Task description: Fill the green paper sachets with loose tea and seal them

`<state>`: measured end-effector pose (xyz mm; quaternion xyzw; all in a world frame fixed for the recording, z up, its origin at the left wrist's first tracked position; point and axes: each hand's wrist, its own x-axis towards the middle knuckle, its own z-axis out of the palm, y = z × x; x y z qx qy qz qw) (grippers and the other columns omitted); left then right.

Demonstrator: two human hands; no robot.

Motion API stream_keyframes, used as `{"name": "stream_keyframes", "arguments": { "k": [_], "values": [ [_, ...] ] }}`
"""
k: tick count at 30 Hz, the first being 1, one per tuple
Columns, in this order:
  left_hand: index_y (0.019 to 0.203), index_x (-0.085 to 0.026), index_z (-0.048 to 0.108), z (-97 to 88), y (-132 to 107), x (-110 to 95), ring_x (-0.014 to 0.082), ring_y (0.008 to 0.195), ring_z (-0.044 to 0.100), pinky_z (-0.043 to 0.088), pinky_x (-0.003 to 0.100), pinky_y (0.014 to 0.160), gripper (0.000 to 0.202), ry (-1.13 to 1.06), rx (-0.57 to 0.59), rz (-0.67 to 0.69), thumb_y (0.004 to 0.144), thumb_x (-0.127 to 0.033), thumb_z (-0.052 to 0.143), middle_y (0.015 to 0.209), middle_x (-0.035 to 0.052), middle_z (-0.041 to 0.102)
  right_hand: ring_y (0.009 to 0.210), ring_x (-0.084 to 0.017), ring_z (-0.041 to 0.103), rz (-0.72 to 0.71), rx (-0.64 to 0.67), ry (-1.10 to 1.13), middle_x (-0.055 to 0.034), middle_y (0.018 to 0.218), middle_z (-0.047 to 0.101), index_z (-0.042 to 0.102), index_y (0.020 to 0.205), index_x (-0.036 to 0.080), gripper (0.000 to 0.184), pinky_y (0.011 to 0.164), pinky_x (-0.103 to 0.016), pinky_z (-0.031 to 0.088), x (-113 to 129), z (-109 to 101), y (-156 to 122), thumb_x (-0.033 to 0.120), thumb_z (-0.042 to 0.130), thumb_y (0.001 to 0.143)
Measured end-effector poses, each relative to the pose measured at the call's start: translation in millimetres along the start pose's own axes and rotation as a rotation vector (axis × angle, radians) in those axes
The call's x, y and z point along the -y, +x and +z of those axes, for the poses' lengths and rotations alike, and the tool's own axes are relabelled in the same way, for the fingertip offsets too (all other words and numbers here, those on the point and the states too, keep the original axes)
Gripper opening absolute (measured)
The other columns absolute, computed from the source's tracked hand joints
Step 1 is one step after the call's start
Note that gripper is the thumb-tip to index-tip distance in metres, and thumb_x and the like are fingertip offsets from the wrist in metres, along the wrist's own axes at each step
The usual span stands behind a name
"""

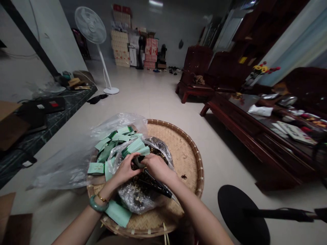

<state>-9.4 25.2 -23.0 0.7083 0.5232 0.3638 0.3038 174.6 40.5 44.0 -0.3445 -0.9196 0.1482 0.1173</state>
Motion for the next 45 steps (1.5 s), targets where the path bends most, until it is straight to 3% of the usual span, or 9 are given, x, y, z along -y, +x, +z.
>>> {"name": "stream_keyframes", "arguments": {
  "k": [6,12,16,21,26,32,38,42,45],
  "values": [
    [0.100,-0.019,0.063,-14.0,3.0,-3.6,0.0251,0.100,0.056,0.045,0.039,0.089,0.032,0.062,0.080,0.117,0.069,-0.010,0.065,0.101,0.0060,0.066,0.082,-0.017,0.060,-0.080,-0.033,-0.017,-0.0050,0.091,0.071,0.070,0.090,0.017,0.023,0.074,-0.026,0.046,2.8,-8.6,-10.4,0.003,0.054,0.084],
    [0.106,-0.020,0.063,-28.9,-2.4,-6.0,0.0225,0.103,0.058,0.045,0.036,0.092,0.041,0.012,0.163,0.166,0.068,-0.006,0.064,0.108,0.0062,0.066,0.090,-0.019,0.062,-0.189,-0.056,-0.025,-0.0081,0.097,0.071,0.069,0.095,0.016,0.018,0.078,-0.029,0.050,10.9,2.6,-18.9,0.012,0.051,0.091],
    [0.092,-0.019,0.070,-30.8,-1.9,-2.9,0.0204,0.090,0.063,0.048,0.032,0.082,0.027,0.008,0.160,0.142,0.068,-0.008,0.067,0.092,0.0051,0.070,0.090,-0.017,0.064,-0.247,-0.275,0.144,-0.0085,0.101,0.071,0.068,0.100,0.018,0.023,0.077,-0.029,0.052,2.8,12.0,-25.0,0.013,0.048,0.092],
    [0.088,-0.019,0.072,-25.1,3.8,-0.5,0.0189,0.080,0.064,0.048,0.028,0.071,0.023,-0.024,0.089,0.036,0.065,-0.014,0.073,0.087,0.0046,0.071,0.090,-0.018,0.065,-0.053,-0.545,0.307,-0.0076,0.094,0.071,0.067,0.101,0.021,0.021,0.080,-0.033,0.053,-9.2,9.3,-34.9,0.014,0.051,0.090],
    [0.089,-0.020,0.072,-19.2,12.0,-8.8,0.0198,0.083,0.065,0.048,0.029,0.076,0.024,-0.021,0.073,0.030,0.065,-0.017,0.073,0.088,0.0037,0.072,0.104,-0.022,0.059,0.022,-0.432,0.284,-0.0112,0.113,0.062,0.063,0.113,0.022,0.029,0.089,-0.037,0.050,-3.1,10.2,-29.2,0.027,0.063,0.085],
    [0.112,-0.016,0.065,-15.8,17.7,-14.0,0.0238,0.095,0.065,0.050,0.031,0.083,0.053,-0.171,0.114,-0.098,0.061,-0.025,0.077,0.106,0.0063,0.071,0.068,-0.016,0.062,0.204,-0.583,0.439,-0.0048,0.076,0.068,0.069,0.080,0.019,0.014,0.065,-0.026,0.049,-13.7,25.1,-10.8,0.028,0.060,0.086],
    [0.090,-0.014,0.074,-20.6,18.0,-9.5,0.0237,0.085,0.067,0.049,0.031,0.082,0.027,-0.229,0.338,-0.146,0.065,-0.023,0.072,0.089,0.0030,0.075,0.062,-0.015,0.060,0.357,-0.542,0.587,-0.0032,0.067,0.068,0.070,0.071,0.017,0.023,0.057,-0.023,0.044,-28.9,18.1,-10.8,0.035,0.062,0.082],
    [0.084,-0.015,0.075,-23.9,21.6,-7.8,0.0240,0.078,0.066,0.050,0.031,0.077,0.021,-0.131,0.323,-0.076,0.065,-0.026,0.072,0.082,0.0014,0.075,0.061,-0.014,0.058,0.355,-0.520,0.529,-0.0030,0.066,0.067,0.070,0.069,0.016,0.025,0.056,-0.022,0.043,-29.9,10.2,-10.9,0.036,0.062,0.083],
    [0.096,-0.017,0.074,-25.6,24.2,-13.2,0.0255,0.087,0.065,0.048,0.033,0.082,0.035,-0.175,0.294,-0.049,0.062,-0.025,0.075,0.092,0.0038,0.075,0.064,-0.015,0.061,0.339,-0.506,0.518,-0.0036,0.069,0.069,0.070,0.069,0.016,0.021,0.060,-0.024,0.044,-30.3,8.7,-8.6,0.032,0.064,0.082]
  ]
}}
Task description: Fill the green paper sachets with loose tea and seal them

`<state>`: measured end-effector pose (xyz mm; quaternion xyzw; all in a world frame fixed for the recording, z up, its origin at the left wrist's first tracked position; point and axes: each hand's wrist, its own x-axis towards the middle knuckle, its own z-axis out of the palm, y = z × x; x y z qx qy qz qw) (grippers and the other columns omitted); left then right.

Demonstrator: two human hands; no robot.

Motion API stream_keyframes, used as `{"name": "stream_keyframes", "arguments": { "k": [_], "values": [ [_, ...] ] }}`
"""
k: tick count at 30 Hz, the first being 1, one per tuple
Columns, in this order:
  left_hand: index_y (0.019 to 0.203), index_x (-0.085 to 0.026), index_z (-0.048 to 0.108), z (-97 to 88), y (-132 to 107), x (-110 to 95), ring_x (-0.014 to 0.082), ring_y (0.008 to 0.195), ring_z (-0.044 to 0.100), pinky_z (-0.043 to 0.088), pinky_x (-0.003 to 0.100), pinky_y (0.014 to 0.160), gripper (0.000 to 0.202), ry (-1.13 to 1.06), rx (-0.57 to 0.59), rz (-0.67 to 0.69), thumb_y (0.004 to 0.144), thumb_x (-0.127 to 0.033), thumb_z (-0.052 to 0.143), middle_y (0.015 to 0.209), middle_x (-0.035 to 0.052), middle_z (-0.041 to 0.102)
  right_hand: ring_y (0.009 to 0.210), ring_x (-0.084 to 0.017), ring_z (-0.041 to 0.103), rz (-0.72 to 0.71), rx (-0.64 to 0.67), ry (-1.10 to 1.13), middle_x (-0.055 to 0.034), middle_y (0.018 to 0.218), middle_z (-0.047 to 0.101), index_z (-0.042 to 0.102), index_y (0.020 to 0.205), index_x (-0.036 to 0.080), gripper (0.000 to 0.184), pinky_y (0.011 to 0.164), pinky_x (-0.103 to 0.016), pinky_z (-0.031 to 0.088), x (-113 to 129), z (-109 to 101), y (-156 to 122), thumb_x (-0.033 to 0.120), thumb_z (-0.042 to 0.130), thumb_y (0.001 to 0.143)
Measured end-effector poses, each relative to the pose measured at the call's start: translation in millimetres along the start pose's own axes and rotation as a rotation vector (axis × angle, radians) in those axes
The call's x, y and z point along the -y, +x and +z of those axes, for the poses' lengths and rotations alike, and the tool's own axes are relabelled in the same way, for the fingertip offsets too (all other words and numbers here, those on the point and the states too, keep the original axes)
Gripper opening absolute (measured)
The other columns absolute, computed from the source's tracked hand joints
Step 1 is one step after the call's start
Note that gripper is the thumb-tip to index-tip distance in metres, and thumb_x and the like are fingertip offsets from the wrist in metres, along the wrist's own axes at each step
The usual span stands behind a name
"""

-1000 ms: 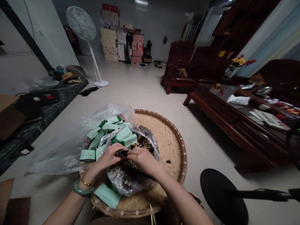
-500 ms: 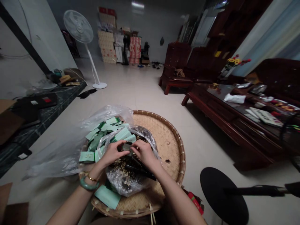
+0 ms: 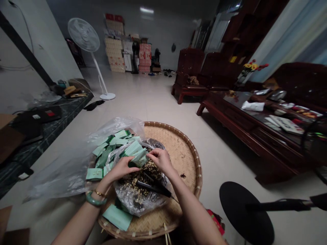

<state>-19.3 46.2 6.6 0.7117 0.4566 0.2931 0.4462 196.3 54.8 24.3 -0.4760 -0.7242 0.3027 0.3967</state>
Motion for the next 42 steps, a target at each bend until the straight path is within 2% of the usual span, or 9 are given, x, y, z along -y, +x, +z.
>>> {"name": "stream_keyframes", "arguments": {
  "k": [3,10,17,22,26,29,32,36,42],
  "values": [
    [0.103,-0.015,0.071,3.1,1.1,-7.7,0.0234,0.088,0.064,0.048,0.031,0.079,0.041,-0.226,0.017,-0.035,0.064,-0.029,0.074,0.097,0.0070,0.073,0.068,-0.015,0.063,-0.040,0.095,-0.009,-0.0037,0.074,0.071,0.071,0.072,0.017,0.013,0.064,-0.024,0.046,0.7,0.1,2.3,0.025,0.066,0.080],
    [0.062,-0.012,0.064,21.0,2.2,-8.7,0.0070,0.046,0.038,0.024,0.019,0.045,0.034,-0.418,-0.145,-0.213,0.062,-0.045,0.073,0.048,-0.0062,0.047,0.070,-0.015,0.060,-0.054,0.232,-0.059,-0.0027,0.075,0.069,0.072,0.078,0.015,0.009,0.062,-0.022,0.041,9.3,-1.5,5.8,0.022,0.066,0.080],
    [0.074,-0.012,0.068,31.2,2.6,-13.8,0.0109,0.054,0.050,0.037,0.021,0.050,0.037,-0.540,-0.224,-0.185,0.062,-0.047,0.075,0.059,-0.0020,0.060,0.064,-0.012,0.055,0.000,0.286,-0.055,0.0007,0.067,0.064,0.070,0.072,0.014,0.009,0.057,-0.020,0.037,5.8,3.1,7.1,0.021,0.066,0.078],
    [0.072,-0.013,0.070,42.3,4.5,-15.5,0.0142,0.060,0.057,0.046,0.024,0.059,0.039,-0.585,-0.488,-0.160,0.055,-0.046,0.079,0.064,0.0011,0.067,0.066,-0.013,0.054,0.040,0.183,0.018,0.0007,0.073,0.066,0.070,0.082,0.016,0.009,0.058,-0.020,0.038,10.1,2.3,1.4,0.020,0.067,0.075],
    [0.070,-0.014,0.071,52.8,4.3,-11.1,0.0155,0.064,0.060,0.049,0.026,0.065,0.035,-0.618,-0.594,-0.131,0.056,-0.045,0.079,0.068,0.0020,0.070,0.053,-0.009,0.043,0.023,0.306,-0.074,0.0044,0.054,0.051,0.065,0.063,0.014,0.023,0.049,-0.019,0.028,13.3,-0.9,-0.9,0.028,0.063,0.081],
    [0.071,-0.015,0.072,57.3,2.5,-9.7,0.0159,0.065,0.060,0.049,0.027,0.065,0.033,-0.610,-0.571,-0.116,0.058,-0.044,0.078,0.069,0.0022,0.070,0.049,-0.007,0.036,-0.005,0.383,-0.188,0.0056,0.050,0.042,0.059,0.055,0.014,0.033,0.048,-0.020,0.025,15.5,-2.4,-0.7,0.029,0.062,0.084],
    [0.070,-0.014,0.071,59.5,0.8,-9.8,0.0156,0.065,0.060,0.049,0.026,0.065,0.032,-0.629,-0.563,-0.113,0.058,-0.043,0.078,0.068,0.0020,0.070,0.058,-0.009,0.046,-0.089,0.413,-0.238,0.0020,0.064,0.052,0.061,0.058,0.014,0.029,0.054,-0.020,0.032,18.1,-3.4,-1.4,0.027,0.062,0.085],
    [0.077,-0.013,0.071,58.9,-1.3,-11.9,0.0159,0.068,0.061,0.048,0.025,0.066,0.036,-0.666,-0.557,-0.135,0.060,-0.044,0.078,0.073,0.0032,0.070,0.065,-0.012,0.054,-0.095,0.294,-0.207,-0.0014,0.071,0.060,0.066,0.063,0.014,0.020,0.059,-0.021,0.038,20.5,-5.0,-2.9,0.026,0.070,0.078],
    [0.084,-0.010,0.071,52.7,-7.5,-16.1,0.0151,0.059,0.060,0.045,0.024,0.057,0.043,-0.706,-0.133,-0.252,0.056,-0.040,0.082,0.067,0.0023,0.069,0.057,-0.012,0.054,0.160,0.183,0.041,0.0018,0.060,0.061,0.069,0.066,0.015,0.007,0.052,-0.020,0.038,12.6,-4.5,0.0,0.019,0.075,0.067]
  ]
}}
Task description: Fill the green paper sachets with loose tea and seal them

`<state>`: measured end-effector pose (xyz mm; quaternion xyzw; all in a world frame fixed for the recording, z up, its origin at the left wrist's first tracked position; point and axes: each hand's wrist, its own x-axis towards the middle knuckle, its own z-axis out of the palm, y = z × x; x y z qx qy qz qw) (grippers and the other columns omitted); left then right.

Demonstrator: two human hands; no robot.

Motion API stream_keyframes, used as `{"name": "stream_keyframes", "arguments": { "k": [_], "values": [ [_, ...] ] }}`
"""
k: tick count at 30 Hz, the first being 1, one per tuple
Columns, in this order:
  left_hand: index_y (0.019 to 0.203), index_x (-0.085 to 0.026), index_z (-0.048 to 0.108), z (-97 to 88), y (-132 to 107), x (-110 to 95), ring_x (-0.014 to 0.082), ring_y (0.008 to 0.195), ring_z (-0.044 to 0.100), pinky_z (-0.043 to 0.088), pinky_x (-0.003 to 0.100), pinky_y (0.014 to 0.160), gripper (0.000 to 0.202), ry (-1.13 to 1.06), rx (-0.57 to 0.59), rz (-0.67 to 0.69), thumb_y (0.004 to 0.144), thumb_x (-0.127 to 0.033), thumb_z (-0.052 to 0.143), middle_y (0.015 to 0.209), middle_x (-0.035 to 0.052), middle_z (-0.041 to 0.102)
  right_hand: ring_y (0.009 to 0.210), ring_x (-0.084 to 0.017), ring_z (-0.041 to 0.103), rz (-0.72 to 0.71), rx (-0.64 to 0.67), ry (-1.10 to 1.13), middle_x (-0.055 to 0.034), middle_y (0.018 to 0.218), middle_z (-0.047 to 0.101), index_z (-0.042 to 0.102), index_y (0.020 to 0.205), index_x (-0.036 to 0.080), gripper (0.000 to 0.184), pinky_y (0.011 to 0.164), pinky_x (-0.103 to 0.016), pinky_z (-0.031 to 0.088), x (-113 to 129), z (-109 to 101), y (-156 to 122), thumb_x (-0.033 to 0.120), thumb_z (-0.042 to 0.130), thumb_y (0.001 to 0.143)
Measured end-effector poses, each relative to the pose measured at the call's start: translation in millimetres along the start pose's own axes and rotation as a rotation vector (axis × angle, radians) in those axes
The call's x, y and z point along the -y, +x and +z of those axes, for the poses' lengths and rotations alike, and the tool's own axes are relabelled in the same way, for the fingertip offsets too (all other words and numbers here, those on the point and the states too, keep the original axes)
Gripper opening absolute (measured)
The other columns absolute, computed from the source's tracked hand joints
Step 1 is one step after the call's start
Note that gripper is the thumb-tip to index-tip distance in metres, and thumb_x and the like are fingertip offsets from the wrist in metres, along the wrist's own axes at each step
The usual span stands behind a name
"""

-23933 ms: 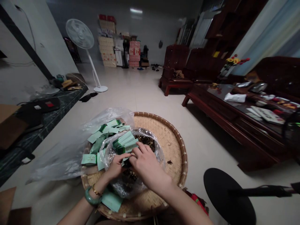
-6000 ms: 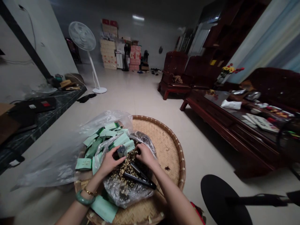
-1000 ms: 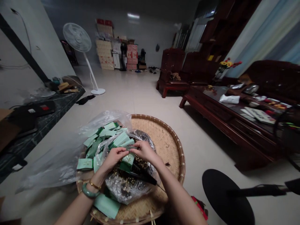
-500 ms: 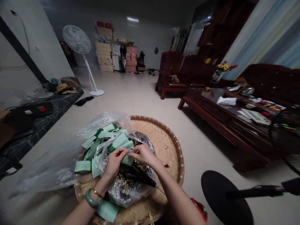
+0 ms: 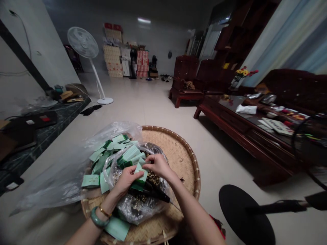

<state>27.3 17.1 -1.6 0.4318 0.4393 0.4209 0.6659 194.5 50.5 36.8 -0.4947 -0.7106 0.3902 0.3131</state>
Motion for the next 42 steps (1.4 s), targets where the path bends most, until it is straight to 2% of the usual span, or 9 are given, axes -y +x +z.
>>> {"name": "stream_keyframes", "arguments": {
  "k": [6,9,11,15,22,25,28,35,42],
  "values": [
    [0.083,-0.010,0.071,1.7,-1.9,-1.7,0.0137,0.058,0.058,0.043,0.024,0.059,0.042,-0.023,-0.012,-0.027,0.055,-0.038,0.082,0.068,0.0016,0.069,0.062,-0.011,0.052,-0.021,-0.040,0.075,0.0025,0.071,0.061,0.067,0.102,0.017,0.037,0.054,-0.020,0.040,-4.5,3.6,1.9,0.024,0.074,0.067],
    [0.078,-0.010,0.070,1.5,-0.8,-2.3,0.0121,0.056,0.053,0.039,0.022,0.056,0.039,0.040,-0.023,0.007,0.056,-0.041,0.081,0.062,-0.0005,0.065,0.057,-0.010,0.045,0.019,0.004,0.010,0.0046,0.059,0.052,0.068,0.074,0.015,0.019,0.050,-0.019,0.032,-4.0,7.4,2.5,0.032,0.074,0.068],
    [0.073,-0.010,0.070,0.2,-0.3,-2.0,0.0111,0.054,0.050,0.037,0.021,0.054,0.039,0.086,-0.038,0.042,0.062,-0.047,0.076,0.058,-0.0015,0.061,0.052,-0.007,0.038,0.050,0.021,0.012,0.0064,0.050,0.041,0.059,0.055,0.014,0.029,0.047,-0.019,0.026,-5.9,9.9,3.2,0.035,0.071,0.070],
    [0.076,-0.010,0.070,-2.6,-1.5,-0.6,0.0128,0.056,0.051,0.038,0.023,0.054,0.043,0.125,-0.034,0.061,0.074,-0.052,0.063,0.060,0.0002,0.061,0.050,-0.006,0.033,0.020,0.004,0.074,0.0073,0.049,0.035,0.055,0.051,0.014,0.035,0.047,-0.019,0.023,-14.1,13.6,5.0,0.039,0.070,0.071],
    [0.090,-0.012,0.069,-12.6,-0.3,-3.8,0.0191,0.072,0.062,0.047,0.028,0.070,0.039,0.324,0.054,0.100,0.054,-0.025,0.079,0.079,0.0030,0.070,0.068,-0.014,0.056,-0.144,-0.065,0.091,-0.0004,0.076,0.064,0.070,0.088,0.016,0.023,0.060,-0.022,0.041,-2.7,15.5,3.1,0.032,0.073,0.071],
    [0.084,-0.012,0.069,-20.6,3.8,-3.0,0.0212,0.075,0.063,0.048,0.031,0.072,0.029,0.445,-0.052,0.173,0.059,-0.026,0.074,0.079,0.0041,0.071,0.082,-0.017,0.060,-0.310,-0.171,0.102,-0.0060,0.093,0.066,0.067,0.103,0.019,0.027,0.066,-0.025,0.046,10.9,6.2,-3.1,0.034,0.065,0.080],
    [0.085,-0.013,0.067,-29.3,7.4,0.4,0.0227,0.080,0.064,0.050,0.034,0.077,0.030,0.450,-0.174,0.239,0.060,-0.028,0.073,0.083,0.0049,0.072,0.080,-0.017,0.061,-0.298,-0.245,0.021,-0.0064,0.088,0.068,0.069,0.093,0.018,0.018,0.070,-0.027,0.048,10.5,-3.9,-10.5,0.028,0.055,0.088],
    [0.095,-0.015,0.065,-44.6,9.3,12.1,0.0239,0.089,0.066,0.049,0.037,0.086,0.033,0.499,-0.210,0.303,0.064,-0.024,0.070,0.092,0.0066,0.073,0.096,-0.020,0.060,-0.006,0.290,-0.674,-0.0083,0.101,0.066,0.066,0.105,0.019,0.035,0.083,-0.028,0.044,-27.9,7.9,-23.7,0.002,0.049,0.079],
    [0.137,-0.020,0.036,-47.8,3.0,21.6,0.0232,0.109,0.062,0.048,0.042,0.095,0.058,0.767,-0.155,0.465,0.083,-0.020,0.056,0.122,0.0110,0.064,0.101,-0.023,0.056,0.009,0.339,-0.847,-0.0126,0.105,0.062,0.063,0.105,0.015,0.030,0.078,-0.028,0.043,-28.7,24.1,-19.0,0.006,0.047,0.081]
  ]
}}
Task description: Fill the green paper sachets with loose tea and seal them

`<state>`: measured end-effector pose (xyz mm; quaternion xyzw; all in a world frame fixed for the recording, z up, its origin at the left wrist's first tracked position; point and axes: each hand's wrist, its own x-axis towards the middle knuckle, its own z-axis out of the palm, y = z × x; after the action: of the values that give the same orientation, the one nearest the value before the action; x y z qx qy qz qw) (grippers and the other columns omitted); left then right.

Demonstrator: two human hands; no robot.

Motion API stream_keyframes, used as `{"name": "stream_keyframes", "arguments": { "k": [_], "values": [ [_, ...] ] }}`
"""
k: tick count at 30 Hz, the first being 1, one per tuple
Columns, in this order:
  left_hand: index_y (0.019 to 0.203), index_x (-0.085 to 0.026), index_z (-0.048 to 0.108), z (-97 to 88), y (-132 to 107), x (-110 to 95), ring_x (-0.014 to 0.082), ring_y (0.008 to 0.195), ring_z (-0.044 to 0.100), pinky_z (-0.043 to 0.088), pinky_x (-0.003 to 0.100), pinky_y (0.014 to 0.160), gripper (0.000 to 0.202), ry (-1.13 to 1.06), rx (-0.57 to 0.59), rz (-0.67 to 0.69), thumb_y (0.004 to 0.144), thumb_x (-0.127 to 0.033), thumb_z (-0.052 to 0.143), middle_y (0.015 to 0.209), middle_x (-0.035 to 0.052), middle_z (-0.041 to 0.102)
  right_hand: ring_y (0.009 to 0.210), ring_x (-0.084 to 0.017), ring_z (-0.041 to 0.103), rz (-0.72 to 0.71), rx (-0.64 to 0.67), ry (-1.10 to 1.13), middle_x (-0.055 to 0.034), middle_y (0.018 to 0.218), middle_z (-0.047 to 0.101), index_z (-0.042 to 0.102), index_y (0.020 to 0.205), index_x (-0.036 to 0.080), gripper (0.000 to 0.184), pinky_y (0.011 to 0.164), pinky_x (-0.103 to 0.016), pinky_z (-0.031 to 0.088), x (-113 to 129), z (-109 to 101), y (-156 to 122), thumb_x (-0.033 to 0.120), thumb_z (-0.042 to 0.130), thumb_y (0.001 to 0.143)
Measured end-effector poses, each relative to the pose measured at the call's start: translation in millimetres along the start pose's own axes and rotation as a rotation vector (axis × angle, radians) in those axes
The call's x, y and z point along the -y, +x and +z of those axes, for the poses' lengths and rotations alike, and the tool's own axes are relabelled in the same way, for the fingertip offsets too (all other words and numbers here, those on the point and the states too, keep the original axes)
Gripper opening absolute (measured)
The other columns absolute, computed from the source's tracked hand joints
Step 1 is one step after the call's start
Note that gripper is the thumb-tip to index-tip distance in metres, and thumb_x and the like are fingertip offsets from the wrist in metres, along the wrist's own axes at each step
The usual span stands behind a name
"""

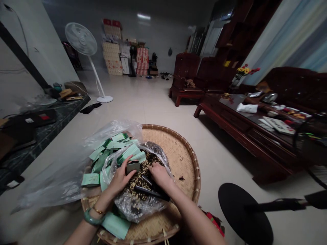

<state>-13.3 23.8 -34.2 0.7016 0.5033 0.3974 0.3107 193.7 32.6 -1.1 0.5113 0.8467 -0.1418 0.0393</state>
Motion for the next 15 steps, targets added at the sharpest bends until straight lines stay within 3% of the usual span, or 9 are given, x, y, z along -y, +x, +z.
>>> {"name": "stream_keyframes", "arguments": {
  "k": [2,6,10,15],
  "values": [
    [0.141,-0.020,0.029,-0.8,-1.6,2.6,0.0233,0.119,0.056,0.046,0.042,0.099,0.057,0.086,-0.018,0.148,0.088,-0.019,0.050,0.131,0.0136,0.057,0.097,-0.021,0.058,0.009,-0.004,0.015,-0.0116,0.102,0.063,0.065,0.101,0.016,0.030,0.076,-0.027,0.043,-0.5,2.2,3.2,0.005,0.044,0.082],
    [0.130,-0.021,0.045,-6.8,-1.7,2.8,0.0216,0.116,0.058,0.049,0.040,0.097,0.038,0.255,-0.029,0.375,0.092,-0.015,0.041,0.125,0.0099,0.060,0.091,-0.018,0.060,0.027,-0.023,0.060,-0.0084,0.096,0.064,0.066,0.093,0.017,0.027,0.076,-0.024,0.041,-7.7,6.8,6.3,0.005,0.045,0.081],
    [0.130,-0.021,0.044,-15.6,1.3,-3.9,0.0198,0.106,0.063,0.054,0.036,0.089,0.039,0.356,-0.012,0.449,0.093,-0.012,0.039,0.118,0.0086,0.064,0.090,-0.017,0.059,0.038,-0.047,0.099,-0.0055,0.097,0.065,0.065,0.093,0.018,0.025,0.077,-0.023,0.040,-16.0,8.7,7.0,0.006,0.049,0.078],
    [0.130,-0.020,0.045,-24.0,5.3,-9.6,0.0200,0.095,0.066,0.055,0.034,0.081,0.040,0.475,0.055,0.448,0.091,-0.010,0.041,0.111,0.0087,0.066,0.095,-0.020,0.058,0.065,-0.069,0.091,-0.0100,0.101,0.064,0.065,0.096,0.016,0.020,0.080,-0.026,0.040,-14.0,11.0,8.8,0.013,0.053,0.080]
  ]
}}
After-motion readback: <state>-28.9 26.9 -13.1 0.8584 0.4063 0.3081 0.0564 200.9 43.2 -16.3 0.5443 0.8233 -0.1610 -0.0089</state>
